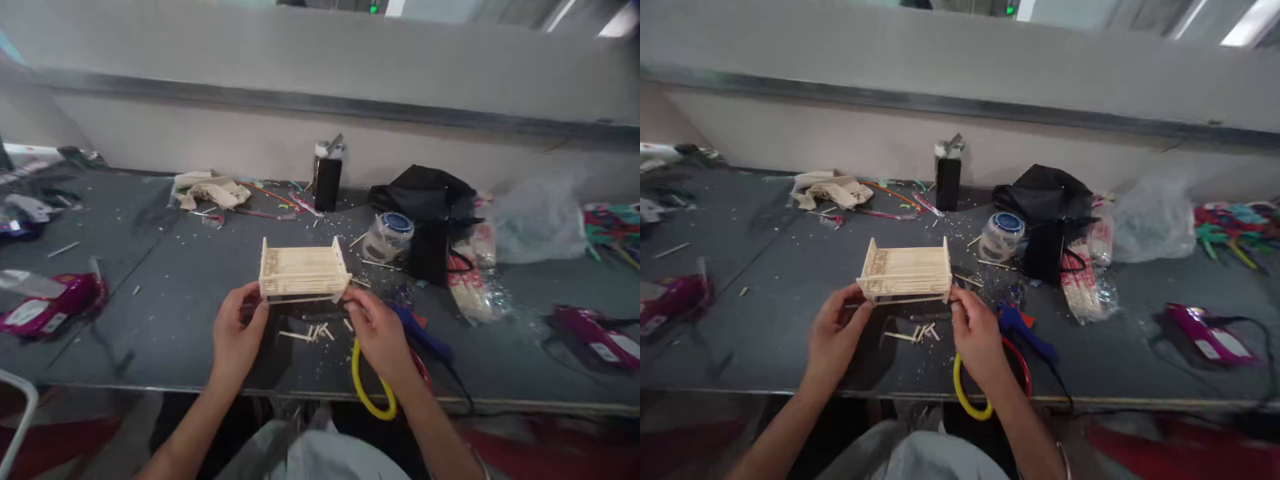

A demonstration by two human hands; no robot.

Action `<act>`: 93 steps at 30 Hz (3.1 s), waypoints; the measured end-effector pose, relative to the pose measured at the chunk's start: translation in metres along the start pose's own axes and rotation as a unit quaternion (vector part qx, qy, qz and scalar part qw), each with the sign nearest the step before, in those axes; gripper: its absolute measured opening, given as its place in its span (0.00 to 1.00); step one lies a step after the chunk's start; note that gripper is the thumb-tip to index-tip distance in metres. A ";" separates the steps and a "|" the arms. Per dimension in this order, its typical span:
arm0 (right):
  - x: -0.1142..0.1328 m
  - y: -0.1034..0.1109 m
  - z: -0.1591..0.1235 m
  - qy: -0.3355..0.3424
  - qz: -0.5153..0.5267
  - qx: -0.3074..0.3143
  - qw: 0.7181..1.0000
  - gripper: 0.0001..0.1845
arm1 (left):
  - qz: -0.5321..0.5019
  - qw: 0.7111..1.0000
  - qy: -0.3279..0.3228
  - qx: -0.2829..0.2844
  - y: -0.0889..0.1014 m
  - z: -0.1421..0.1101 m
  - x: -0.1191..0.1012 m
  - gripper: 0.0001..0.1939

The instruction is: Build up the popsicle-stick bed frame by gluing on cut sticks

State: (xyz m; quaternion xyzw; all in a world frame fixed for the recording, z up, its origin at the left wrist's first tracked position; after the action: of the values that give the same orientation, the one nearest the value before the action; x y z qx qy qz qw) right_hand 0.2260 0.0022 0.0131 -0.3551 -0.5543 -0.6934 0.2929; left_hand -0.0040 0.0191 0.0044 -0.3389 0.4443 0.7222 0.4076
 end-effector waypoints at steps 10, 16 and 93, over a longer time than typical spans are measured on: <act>0.002 -0.012 -0.001 -0.005 0.034 -0.005 0.999 0.15 | 0.018 0.999 -0.013 -0.046 0.002 0.001 0.002 0.12; 0.002 -0.008 -0.003 -0.032 0.049 0.012 0.998 0.16 | -0.017 0.998 0.020 -0.048 -0.001 0.002 0.003 0.14; 0.030 -0.003 -0.037 -0.006 0.005 0.044 0.999 0.08 | -0.337 0.890 0.250 0.181 -0.036 -0.030 -0.040 0.12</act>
State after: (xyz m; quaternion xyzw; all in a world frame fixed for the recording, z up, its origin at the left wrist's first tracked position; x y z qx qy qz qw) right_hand 0.2003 -0.0334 0.0308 -0.3487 -0.5842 -0.6648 0.3084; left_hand 0.0493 -0.0104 0.0144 -0.5581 0.5132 0.3401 0.5563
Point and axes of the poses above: each hand's wrist, its own z-axis towards the middle knuckle, its own y-axis out of the back of the hand, x = y × z, the point moved 2 cm from there along z, towards the middle knuckle, and after that the axes turned 10 degrees about -y, right-handed, at the moved point
